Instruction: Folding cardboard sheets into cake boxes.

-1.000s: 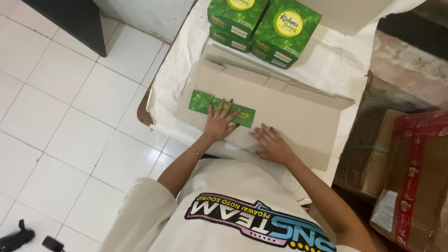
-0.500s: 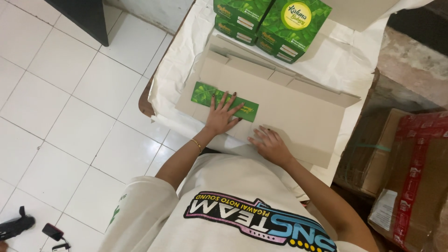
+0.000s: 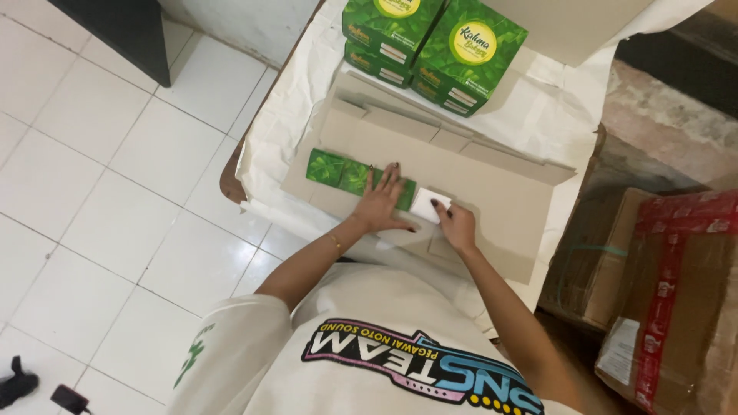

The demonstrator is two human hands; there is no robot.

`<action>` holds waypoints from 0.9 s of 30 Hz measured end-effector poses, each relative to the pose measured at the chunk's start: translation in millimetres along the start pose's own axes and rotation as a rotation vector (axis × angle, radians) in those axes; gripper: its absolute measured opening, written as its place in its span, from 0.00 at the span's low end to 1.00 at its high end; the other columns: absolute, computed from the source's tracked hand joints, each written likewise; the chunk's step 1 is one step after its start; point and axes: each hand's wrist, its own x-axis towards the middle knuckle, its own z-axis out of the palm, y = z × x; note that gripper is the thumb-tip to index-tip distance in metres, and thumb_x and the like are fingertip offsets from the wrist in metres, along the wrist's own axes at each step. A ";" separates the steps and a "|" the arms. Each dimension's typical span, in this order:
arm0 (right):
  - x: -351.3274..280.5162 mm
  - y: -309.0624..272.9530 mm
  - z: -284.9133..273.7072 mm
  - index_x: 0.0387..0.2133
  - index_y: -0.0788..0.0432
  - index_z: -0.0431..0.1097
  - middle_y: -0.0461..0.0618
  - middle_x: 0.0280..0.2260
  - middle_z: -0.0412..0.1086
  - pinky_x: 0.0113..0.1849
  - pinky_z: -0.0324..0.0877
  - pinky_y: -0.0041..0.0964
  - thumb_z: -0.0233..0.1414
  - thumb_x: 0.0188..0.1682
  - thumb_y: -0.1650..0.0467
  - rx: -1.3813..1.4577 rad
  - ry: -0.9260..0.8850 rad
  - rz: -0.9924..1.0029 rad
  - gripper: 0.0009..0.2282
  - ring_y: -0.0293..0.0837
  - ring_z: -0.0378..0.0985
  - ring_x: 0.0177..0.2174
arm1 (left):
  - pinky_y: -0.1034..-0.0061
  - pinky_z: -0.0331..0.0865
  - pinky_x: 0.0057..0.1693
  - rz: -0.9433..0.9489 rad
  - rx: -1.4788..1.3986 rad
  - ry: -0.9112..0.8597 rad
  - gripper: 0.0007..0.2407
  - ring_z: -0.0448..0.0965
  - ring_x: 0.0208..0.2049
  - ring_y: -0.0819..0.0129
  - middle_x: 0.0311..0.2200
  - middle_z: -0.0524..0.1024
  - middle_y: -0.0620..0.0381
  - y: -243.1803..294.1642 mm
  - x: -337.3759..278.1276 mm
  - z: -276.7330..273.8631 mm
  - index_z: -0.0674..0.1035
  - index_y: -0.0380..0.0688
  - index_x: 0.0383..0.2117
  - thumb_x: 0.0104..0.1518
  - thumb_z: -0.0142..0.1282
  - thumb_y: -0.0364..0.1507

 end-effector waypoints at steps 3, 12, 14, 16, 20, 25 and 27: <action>4.8 -5.2 -6.8 0.25 0.63 0.75 0.58 0.23 0.74 0.32 0.68 0.41 0.58 0.55 0.59 -0.052 -0.102 0.007 0.18 0.52 0.78 0.26 | 0.32 0.33 0.71 -0.048 -0.068 0.242 0.43 0.36 0.75 0.49 0.74 0.43 0.44 -2.1 20.3 44.7 0.55 0.44 0.72 0.56 0.45 0.62; 3.4 37.9 9.4 0.31 0.60 0.74 0.49 0.28 0.70 0.30 0.71 0.38 0.63 0.47 0.69 0.109 0.018 -0.343 0.07 0.44 0.75 0.25 | 0.33 0.35 0.69 -0.047 -0.026 0.331 0.36 0.39 0.74 0.52 0.74 0.44 0.47 -0.8 21.2 51.9 0.57 0.52 0.71 0.60 0.42 0.57; -0.6 20.9 7.9 0.37 0.61 0.68 0.49 0.25 0.68 0.29 0.71 0.39 0.63 0.47 0.67 0.121 0.037 -0.225 0.13 0.45 0.74 0.24 | 0.33 0.35 0.70 -0.074 -0.033 0.338 0.35 0.40 0.75 0.54 0.74 0.44 0.48 2.9 23.1 55.0 0.57 0.51 0.71 0.61 0.42 0.56; -2.0 9.9 5.0 0.42 0.62 0.62 0.49 0.23 0.67 0.28 0.70 0.40 0.63 0.46 0.66 0.132 0.059 -0.105 0.19 0.46 0.72 0.23 | 0.34 0.36 0.70 -0.098 -0.041 0.345 0.33 0.40 0.75 0.55 0.74 0.44 0.48 6.5 25.3 57.6 0.58 0.51 0.70 0.62 0.42 0.55; 1.2 -5.8 -8.1 0.47 0.58 0.58 0.53 0.22 0.68 0.29 0.70 0.44 0.66 0.43 0.62 -0.007 -0.056 -0.090 0.26 0.51 0.74 0.24 | 0.34 0.36 0.70 -0.158 -0.067 0.415 0.33 0.42 0.75 0.57 0.74 0.45 0.51 12.0 27.6 67.5 0.59 0.50 0.71 0.63 0.43 0.53; 21.8 -9.9 -11.9 0.49 0.61 0.53 0.63 0.29 0.74 0.36 0.72 0.51 0.69 0.39 0.59 -0.158 -0.118 -0.090 0.34 0.62 0.79 0.33 | 0.33 0.34 0.69 -0.142 -0.053 0.412 0.32 0.42 0.75 0.56 0.74 0.45 0.50 14.2 20.7 52.9 0.58 0.50 0.71 0.64 0.44 0.52; 27.6 -22.9 -20.8 0.49 0.60 0.54 0.66 0.34 0.75 0.38 0.72 0.54 0.70 0.35 0.59 -0.215 -0.180 -0.004 0.36 0.65 0.79 0.37 | 0.32 0.33 0.70 -0.145 -0.137 0.391 0.37 0.41 0.74 0.55 0.74 0.44 0.51 16.0 20.7 45.4 0.57 0.49 0.71 0.58 0.47 0.55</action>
